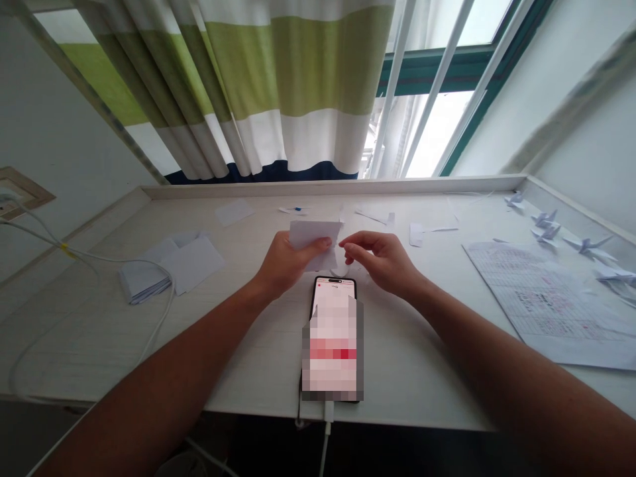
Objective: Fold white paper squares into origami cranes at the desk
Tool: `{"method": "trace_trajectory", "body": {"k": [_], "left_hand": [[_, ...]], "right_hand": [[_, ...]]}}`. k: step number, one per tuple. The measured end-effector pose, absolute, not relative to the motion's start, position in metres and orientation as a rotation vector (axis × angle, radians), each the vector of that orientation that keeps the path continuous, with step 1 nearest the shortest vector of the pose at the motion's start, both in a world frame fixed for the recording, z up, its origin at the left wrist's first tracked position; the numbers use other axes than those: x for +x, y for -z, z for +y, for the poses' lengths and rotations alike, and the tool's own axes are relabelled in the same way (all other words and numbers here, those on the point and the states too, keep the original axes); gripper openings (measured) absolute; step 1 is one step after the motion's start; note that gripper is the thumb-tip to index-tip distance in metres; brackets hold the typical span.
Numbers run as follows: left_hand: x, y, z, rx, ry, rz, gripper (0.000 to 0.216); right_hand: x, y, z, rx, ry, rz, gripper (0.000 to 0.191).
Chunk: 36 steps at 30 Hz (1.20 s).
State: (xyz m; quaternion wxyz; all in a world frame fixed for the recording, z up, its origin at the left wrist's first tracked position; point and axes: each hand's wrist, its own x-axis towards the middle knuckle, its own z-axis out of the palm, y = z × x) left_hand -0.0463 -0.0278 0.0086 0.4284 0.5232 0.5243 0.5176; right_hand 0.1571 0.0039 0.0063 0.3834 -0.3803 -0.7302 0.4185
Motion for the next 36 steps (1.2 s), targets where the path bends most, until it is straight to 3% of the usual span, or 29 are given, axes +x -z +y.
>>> {"method": "trace_trajectory", "body": {"k": [16,26,31,36], "left_hand": [[-0.043,-0.01,-0.033,1.373,-1.131,1.321,0.036],[-0.049,-0.015,-0.03,1.392,-1.353,1.363,0.042],[-0.048,-0.012,-0.03,1.37,-1.27,1.31,0.047],[-0.044,-0.008,-0.032,1.398,-1.196,1.321,0.043]], "right_hand": [[0.151,-0.013,-0.005,-1.012,-1.072,-1.883,0.014],[0.173,-0.01,0.021,-1.304,-0.743,-1.74,0.011],[0.169,-0.006,0.017,-1.29,-0.801,-1.889,0.038],[0.158,-0.003,0.004,-0.99,-1.054,-1.932,0.017]]}}
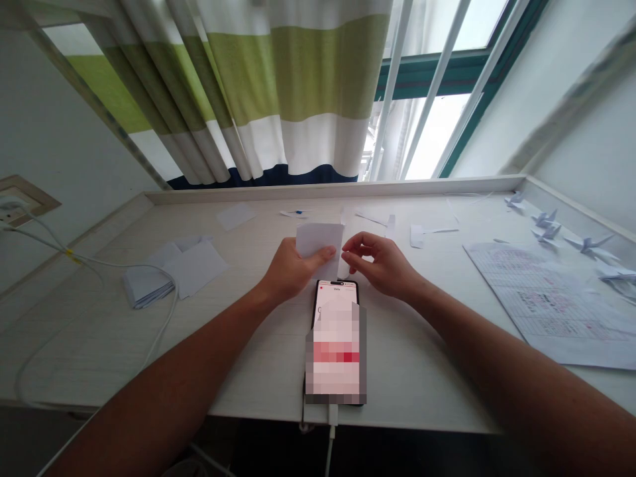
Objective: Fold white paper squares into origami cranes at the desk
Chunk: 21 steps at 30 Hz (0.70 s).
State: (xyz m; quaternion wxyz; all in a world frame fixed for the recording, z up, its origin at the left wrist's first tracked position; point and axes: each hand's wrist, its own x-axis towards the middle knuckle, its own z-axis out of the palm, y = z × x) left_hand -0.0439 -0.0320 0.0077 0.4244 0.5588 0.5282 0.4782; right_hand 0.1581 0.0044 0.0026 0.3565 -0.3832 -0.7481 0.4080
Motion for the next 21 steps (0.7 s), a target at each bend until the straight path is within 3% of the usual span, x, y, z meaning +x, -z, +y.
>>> {"method": "trace_trajectory", "body": {"k": [4,21], "left_hand": [[-0.0427,-0.0089,-0.0334,1.447,-1.142,1.344,0.039],[-0.0387,-0.008,-0.0354,1.448,-1.086,1.35,0.033]], "right_hand": [[0.1605,-0.0089,0.0031,-0.917,-1.118,-1.931,0.023],[0.1594,-0.0076,0.0033,-0.945,-1.159,-1.877,0.017]]}}
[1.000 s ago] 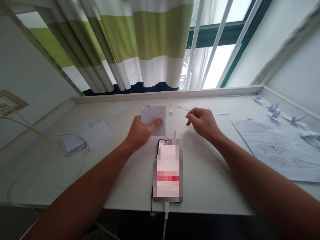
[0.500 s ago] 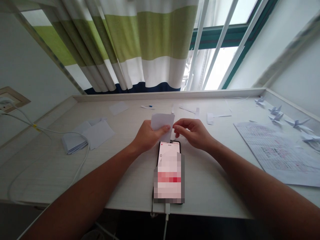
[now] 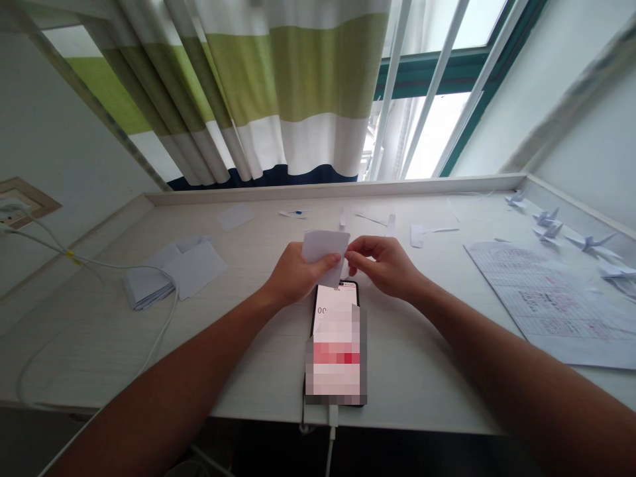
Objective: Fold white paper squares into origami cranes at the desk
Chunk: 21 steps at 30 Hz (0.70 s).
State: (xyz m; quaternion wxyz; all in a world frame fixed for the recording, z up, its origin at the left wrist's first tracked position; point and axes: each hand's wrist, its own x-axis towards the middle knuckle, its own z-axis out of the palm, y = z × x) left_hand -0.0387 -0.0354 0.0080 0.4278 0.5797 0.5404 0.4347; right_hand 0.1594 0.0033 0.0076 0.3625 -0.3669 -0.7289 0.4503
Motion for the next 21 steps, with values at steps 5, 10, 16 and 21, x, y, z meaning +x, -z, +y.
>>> {"method": "trace_trajectory", "body": {"k": [5,10,16,21], "left_hand": [[-0.04,-0.005,-0.034,1.445,-1.073,1.323,0.034],[-0.04,-0.002,-0.033,1.443,-1.073,1.34,0.033],[-0.041,-0.003,-0.032,1.454,-1.053,1.37,0.033],[-0.045,-0.009,-0.031,1.452,-1.09,1.405,0.035]], "right_hand": [[0.159,-0.008,0.003,-0.94,-1.154,-1.883,0.016],[0.158,-0.008,0.003,-0.968,-1.096,-1.913,0.013],[0.163,-0.004,0.01,-1.07,-0.968,-1.958,0.012],[0.17,-0.008,0.017,-1.072,-0.904,-1.804,0.011]]}}
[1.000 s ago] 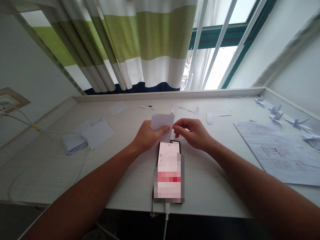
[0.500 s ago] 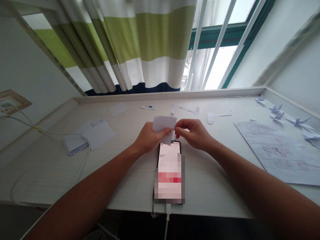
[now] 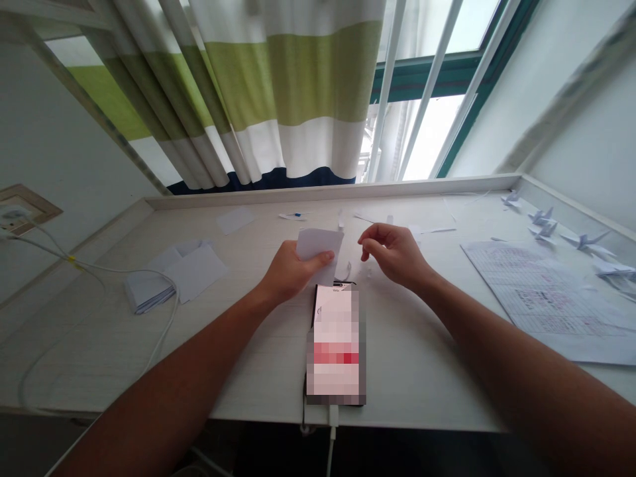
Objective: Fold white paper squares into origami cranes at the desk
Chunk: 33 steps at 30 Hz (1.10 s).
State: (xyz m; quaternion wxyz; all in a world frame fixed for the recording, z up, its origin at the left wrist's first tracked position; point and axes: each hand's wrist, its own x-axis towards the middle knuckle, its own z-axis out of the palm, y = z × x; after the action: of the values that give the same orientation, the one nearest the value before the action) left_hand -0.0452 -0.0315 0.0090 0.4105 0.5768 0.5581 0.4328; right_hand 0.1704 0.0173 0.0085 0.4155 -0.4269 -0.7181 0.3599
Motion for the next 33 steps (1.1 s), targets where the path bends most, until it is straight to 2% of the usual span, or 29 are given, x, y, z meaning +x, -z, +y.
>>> {"method": "trace_trajectory", "body": {"k": [4,7,12,15,19,26,33], "left_hand": [[-0.044,-0.01,-0.032,1.468,-1.003,1.362,0.034],[-0.045,-0.008,-0.032,1.461,-0.956,1.304,0.036],[-0.049,-0.006,-0.029,1.379,-1.039,1.242,0.043],[-0.048,-0.006,-0.027,1.308,-1.097,1.181,0.044],[-0.044,-0.004,-0.027,1.179,-1.073,1.075,0.049],[-0.04,0.002,-0.028,1.204,-1.133,1.005,0.046],[-0.04,0.001,-0.021,1.135,-1.276,0.959,0.054]], "right_hand": [[0.166,-0.013,0.01,-0.896,-0.996,-1.865,0.024],[0.165,-0.01,0.009,-0.915,-0.925,-1.89,0.035],[0.175,-0.007,0.023,-0.989,-0.849,-1.62,0.042],[0.173,-0.006,0.023,-0.914,-1.023,-1.652,0.051],[0.161,-0.003,0.01,-0.764,-1.408,-1.753,0.047],[0.154,0.004,0.004,-0.819,-1.417,-1.573,0.04],[0.158,0.004,0.01,-0.807,-1.492,-1.333,0.036]]}}
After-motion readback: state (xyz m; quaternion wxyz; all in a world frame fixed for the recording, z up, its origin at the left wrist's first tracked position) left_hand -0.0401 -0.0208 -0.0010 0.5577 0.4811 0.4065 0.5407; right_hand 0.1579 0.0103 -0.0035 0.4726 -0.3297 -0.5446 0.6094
